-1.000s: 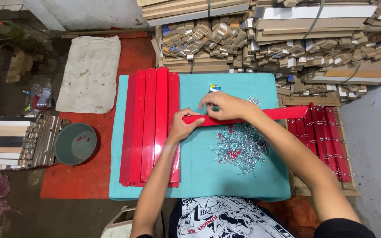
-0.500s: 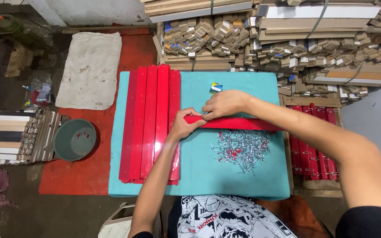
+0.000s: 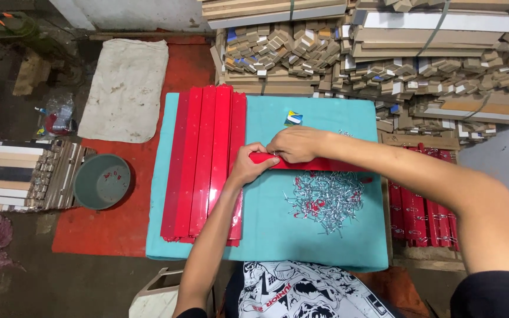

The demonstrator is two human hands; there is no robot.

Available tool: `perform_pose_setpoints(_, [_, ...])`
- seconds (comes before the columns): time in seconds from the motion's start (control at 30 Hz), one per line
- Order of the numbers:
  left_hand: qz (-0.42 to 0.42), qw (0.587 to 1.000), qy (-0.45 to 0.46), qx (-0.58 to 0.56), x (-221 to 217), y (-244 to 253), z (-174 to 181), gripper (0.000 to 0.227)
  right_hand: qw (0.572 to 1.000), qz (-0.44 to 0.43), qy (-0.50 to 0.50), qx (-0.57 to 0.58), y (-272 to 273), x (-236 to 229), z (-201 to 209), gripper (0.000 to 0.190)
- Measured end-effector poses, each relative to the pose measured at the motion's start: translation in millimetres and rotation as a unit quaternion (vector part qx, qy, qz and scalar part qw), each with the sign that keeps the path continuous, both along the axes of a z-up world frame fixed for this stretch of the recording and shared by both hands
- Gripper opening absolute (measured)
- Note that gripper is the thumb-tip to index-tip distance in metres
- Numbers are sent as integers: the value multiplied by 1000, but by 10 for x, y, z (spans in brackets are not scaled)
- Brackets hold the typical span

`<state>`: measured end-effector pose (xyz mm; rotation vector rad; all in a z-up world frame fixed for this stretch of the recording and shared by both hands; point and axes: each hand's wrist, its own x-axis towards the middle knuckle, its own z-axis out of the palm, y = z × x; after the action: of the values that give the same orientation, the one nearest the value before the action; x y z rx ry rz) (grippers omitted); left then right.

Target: The person picks a red wooden plank from a stack and places it on a turquoise work surface. They then insert several metal fasteners into pre-drilled holes along the plank, one at a time, using both hands to hold and align the plank while working.

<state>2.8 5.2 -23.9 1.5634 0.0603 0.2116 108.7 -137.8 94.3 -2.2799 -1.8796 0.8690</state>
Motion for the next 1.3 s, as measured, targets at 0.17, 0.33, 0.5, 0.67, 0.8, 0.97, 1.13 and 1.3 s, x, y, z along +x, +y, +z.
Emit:
perform_pose_setpoints(0.17, [5,1000,-4,9,25,-3,-44,24,999,-43,4,-6,37,-36,-15,22])
perform_pose_setpoints(0.33, [12,1000,-2,20,-14,-17,50,24,997,-77,-9,-18,70,-58,-77,24])
perform_pose_setpoints(0.5, [14,998,-8,53,-14,-8,-72,28,989,-141,22,-34,28,-43,-105,29])
perform_pose_setpoints(0.67, [21,998,1,57,-26,-12,69,24,973,-212,93,18,-173,-129,379,34])
perform_pose_setpoints(0.8, [36,999,4,33,-42,-16,185,24,958,-264,67,91,-550,-227,307,29])
perform_pose_setpoints(0.97, [48,999,17,9,-61,-51,288,25,930,-345,62,114,-1009,-573,61,26])
perform_pose_setpoints(1.13, [58,998,20,2,-45,-52,252,26,913,-391,24,117,-1373,-720,-750,17])
perform_pose_setpoints(1.3, [64,997,29,-30,-64,-84,324,25,857,-480,59,181,-1484,-758,-1151,13])
